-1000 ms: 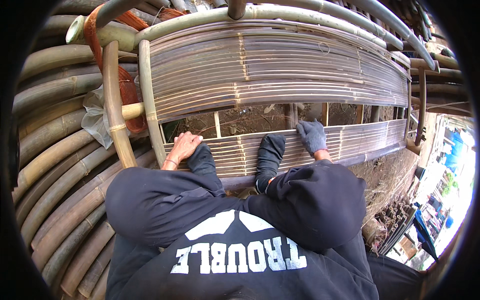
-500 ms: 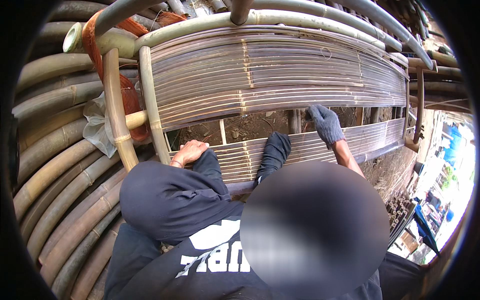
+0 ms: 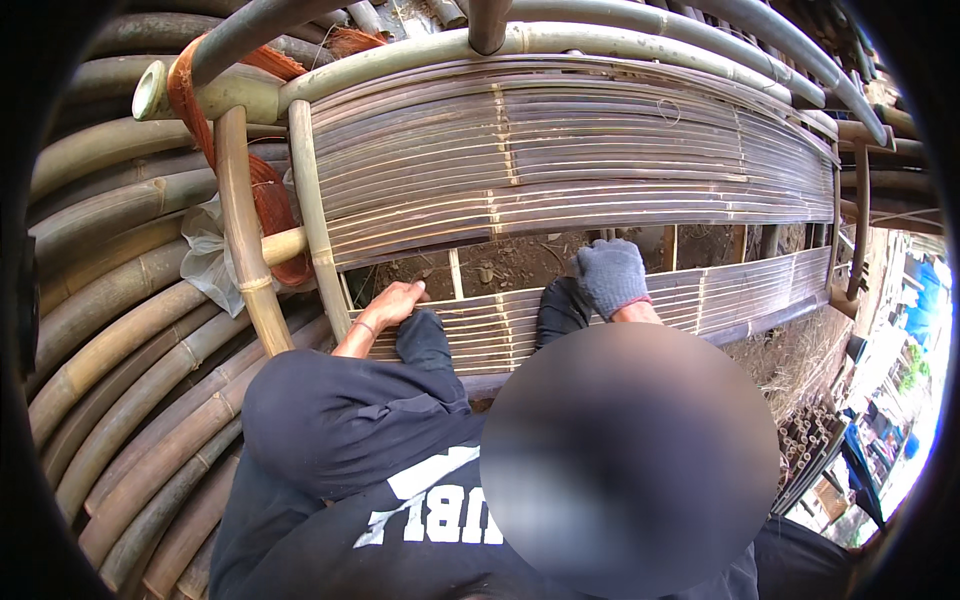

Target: The person weaves thin bamboo strips into a larger bamboo frame using a red string. They repeatedly thread the string through the strips and pull it tight to secure the weave. The task is performed outdoors in a workshop area with stacks of bamboo poles.

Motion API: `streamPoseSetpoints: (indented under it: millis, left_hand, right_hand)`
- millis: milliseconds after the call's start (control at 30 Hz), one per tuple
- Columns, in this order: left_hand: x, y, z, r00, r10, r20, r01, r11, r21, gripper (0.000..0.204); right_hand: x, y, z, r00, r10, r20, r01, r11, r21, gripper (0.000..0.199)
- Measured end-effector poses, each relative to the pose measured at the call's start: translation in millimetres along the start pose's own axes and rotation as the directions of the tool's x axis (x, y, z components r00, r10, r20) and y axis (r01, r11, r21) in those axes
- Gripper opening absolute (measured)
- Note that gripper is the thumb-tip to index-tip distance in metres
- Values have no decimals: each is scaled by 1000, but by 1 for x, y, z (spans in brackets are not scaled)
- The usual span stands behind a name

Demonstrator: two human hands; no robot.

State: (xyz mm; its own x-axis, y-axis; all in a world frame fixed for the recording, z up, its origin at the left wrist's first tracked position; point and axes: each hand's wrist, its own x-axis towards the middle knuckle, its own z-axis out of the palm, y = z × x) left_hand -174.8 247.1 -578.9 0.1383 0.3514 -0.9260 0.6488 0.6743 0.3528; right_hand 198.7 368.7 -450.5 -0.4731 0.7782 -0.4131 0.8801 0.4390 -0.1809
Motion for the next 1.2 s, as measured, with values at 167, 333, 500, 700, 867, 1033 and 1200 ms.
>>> streamPoseSetpoints:
  millis: [167,333,500,700,867,1033,1200]
  left_hand:
    - [-7,65,17,865,393,-311,-351,918,183,33]
    - [-1,85,26,962,256,-96,-260,965,-35,41]
    - [6,70,19,961,249,-116,-248,968,24,35]
    - [-34,64,-1,915,327,-238,-365,921,-137,22]
    - [-66,98,-30,890,403,212,-213,781,-587,20]
    - [-75,99,-37,909,359,213,-156,766,-624,26]
    - [-52,77,-17,982,144,123,-16,712,-702,26]
  right_hand:
    - [41,-44,40,958,44,284,-17,995,-95,19]
    - [81,-80,144,804,-328,495,149,918,367,28]
    - [88,-93,162,790,-438,429,133,805,578,35]
    - [62,-94,60,927,-176,330,35,920,391,44]
    - [28,-96,44,901,-405,-153,402,651,643,46]
    - [-51,-31,9,899,-431,80,120,417,901,25]
    - [-199,51,-27,812,226,538,-581,227,782,31]
